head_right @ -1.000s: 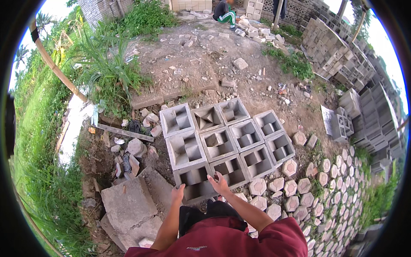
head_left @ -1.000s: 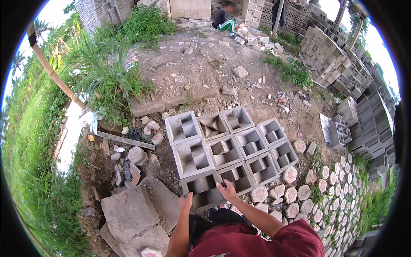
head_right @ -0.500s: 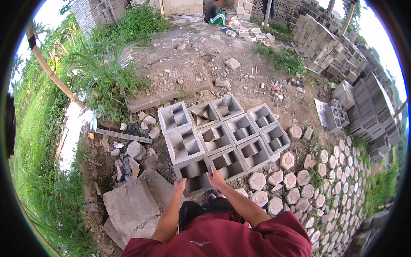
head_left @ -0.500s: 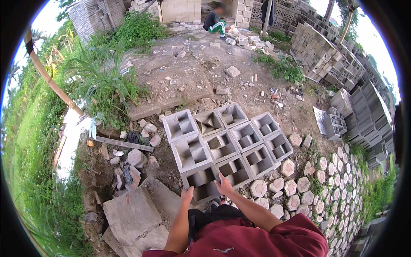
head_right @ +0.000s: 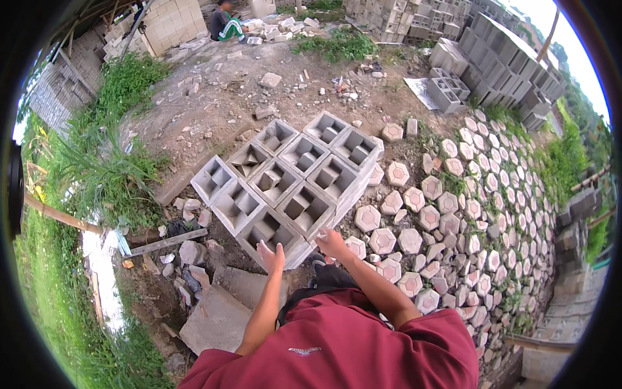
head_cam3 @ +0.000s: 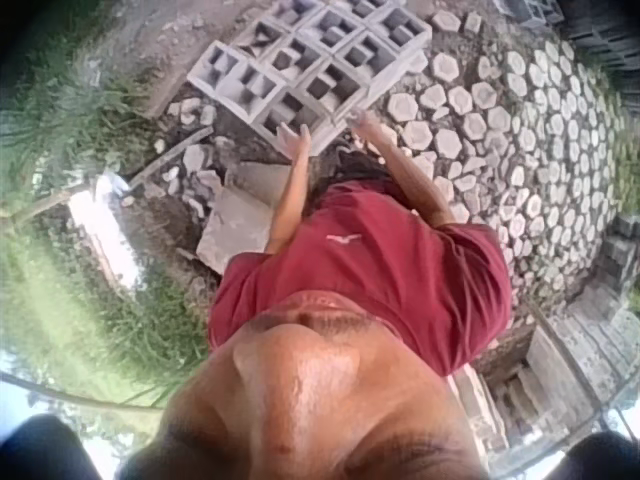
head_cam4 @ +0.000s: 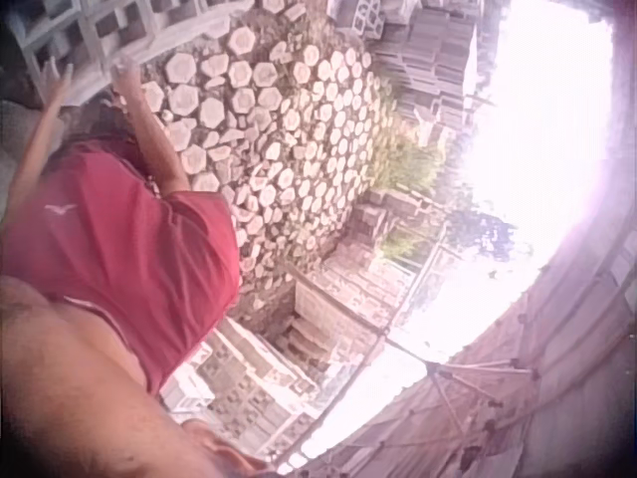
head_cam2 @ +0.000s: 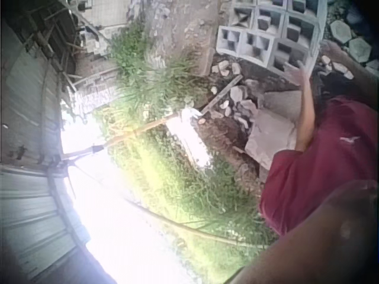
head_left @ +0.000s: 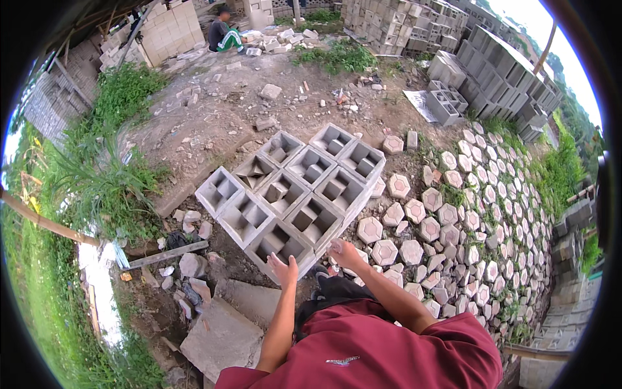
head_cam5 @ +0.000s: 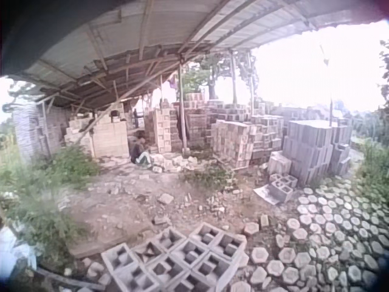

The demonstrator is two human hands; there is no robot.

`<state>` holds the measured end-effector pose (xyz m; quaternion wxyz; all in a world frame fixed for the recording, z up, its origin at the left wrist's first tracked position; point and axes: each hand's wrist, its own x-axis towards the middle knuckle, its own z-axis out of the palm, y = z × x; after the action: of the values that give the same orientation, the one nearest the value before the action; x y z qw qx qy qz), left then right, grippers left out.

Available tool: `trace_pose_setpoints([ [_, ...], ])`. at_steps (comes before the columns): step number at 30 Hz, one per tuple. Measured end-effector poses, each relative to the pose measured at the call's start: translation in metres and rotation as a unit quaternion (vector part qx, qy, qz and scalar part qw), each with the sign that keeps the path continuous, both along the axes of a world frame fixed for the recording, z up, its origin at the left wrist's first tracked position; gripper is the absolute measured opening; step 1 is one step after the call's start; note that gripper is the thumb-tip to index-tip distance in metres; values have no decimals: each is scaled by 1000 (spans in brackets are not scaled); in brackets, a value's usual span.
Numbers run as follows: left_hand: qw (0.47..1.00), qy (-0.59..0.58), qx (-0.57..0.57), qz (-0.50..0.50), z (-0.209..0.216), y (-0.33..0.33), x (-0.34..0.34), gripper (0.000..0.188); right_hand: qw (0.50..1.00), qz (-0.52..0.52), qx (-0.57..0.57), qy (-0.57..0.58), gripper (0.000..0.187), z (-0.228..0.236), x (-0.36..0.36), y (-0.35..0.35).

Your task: The person picks up concrete breeze blocks from a ground stack and places them one by one onto an adjacent growing stack.

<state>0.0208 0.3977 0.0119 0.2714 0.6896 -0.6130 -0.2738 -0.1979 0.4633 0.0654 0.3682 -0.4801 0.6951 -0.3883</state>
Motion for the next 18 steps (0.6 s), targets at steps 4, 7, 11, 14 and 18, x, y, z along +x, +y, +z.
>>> trace_pose_setpoints([
  [4,982,144,15,-119,58,22,-56,68,997,-72,33,7,35,-3,-35,45],
  [7,976,143,-11,-161,64,24,-67,62,995,-59,73,33,33,15,-47,60],
  [11,948,219,66,-223,53,22,-99,51,990,-122,72,-4,35,27,-77,83],
  [14,926,233,129,-267,46,20,-131,41,983,-162,76,-44,37,26,-109,91],
  [18,906,240,188,-292,29,11,-193,37,979,-195,45,-22,37,6,-163,94],
])
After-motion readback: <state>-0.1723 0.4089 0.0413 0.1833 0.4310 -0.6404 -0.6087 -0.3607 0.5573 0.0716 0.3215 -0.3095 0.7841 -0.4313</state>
